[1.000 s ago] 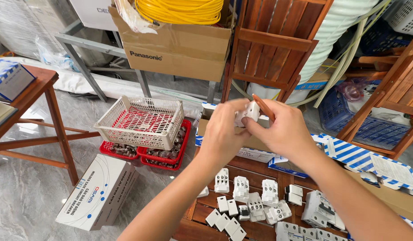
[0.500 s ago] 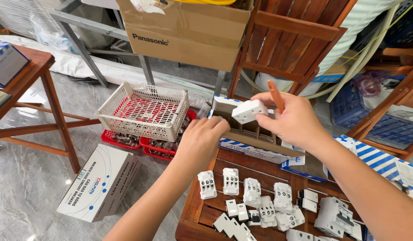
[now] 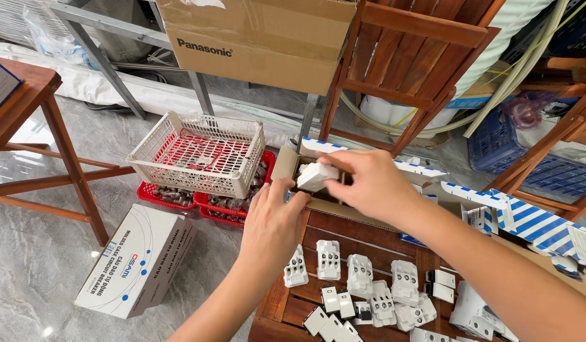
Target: The person uses a small brush to clean dust and debris from multiple white electrical components, likely circuit breakers or switches. They handle each component individually, brushing various surfaces before placing them into a cardboard box.
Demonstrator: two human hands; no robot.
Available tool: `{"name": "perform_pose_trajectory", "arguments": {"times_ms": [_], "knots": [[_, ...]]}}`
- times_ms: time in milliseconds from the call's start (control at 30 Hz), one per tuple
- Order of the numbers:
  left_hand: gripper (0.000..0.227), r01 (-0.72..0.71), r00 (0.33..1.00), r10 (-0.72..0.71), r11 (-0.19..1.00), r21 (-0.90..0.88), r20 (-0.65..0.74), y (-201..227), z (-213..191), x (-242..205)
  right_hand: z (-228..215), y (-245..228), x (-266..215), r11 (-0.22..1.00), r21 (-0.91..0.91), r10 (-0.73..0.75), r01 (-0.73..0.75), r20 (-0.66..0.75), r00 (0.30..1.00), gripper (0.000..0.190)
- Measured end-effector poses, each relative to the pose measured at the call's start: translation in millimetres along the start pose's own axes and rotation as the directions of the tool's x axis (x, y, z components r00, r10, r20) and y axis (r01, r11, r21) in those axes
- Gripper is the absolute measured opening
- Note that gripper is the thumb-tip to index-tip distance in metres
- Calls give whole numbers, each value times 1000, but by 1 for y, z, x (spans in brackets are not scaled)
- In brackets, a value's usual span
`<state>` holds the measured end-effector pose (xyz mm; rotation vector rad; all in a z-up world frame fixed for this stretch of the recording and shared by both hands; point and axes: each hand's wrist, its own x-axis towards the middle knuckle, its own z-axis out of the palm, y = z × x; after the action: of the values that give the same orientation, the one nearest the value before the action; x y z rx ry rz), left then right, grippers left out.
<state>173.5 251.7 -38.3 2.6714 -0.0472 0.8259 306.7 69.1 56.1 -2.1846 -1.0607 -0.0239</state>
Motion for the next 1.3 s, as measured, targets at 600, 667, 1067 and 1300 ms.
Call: {"name": "perform_pose_trajectory", "arguments": {"times_ms": [600,667,1067,1300], "knots": [[18,44,999,-44,999,-14,20,0,15,-5,17,0,41,988,-154,82,-30,341,937,26],[17,43,999,-42,999,-21,24,-2,18,-7,17,0,44,984,-170,102,-45,344,933,27],[19,44,998,-43,999,-32,44,-8,22,-9,19,-5,44,958,-247,242,-148,412,879,31],[14,70,995,-65,996,-55,73,-1,1,1,10,5,36,945,-244,301,-216,399,866,24]]}}
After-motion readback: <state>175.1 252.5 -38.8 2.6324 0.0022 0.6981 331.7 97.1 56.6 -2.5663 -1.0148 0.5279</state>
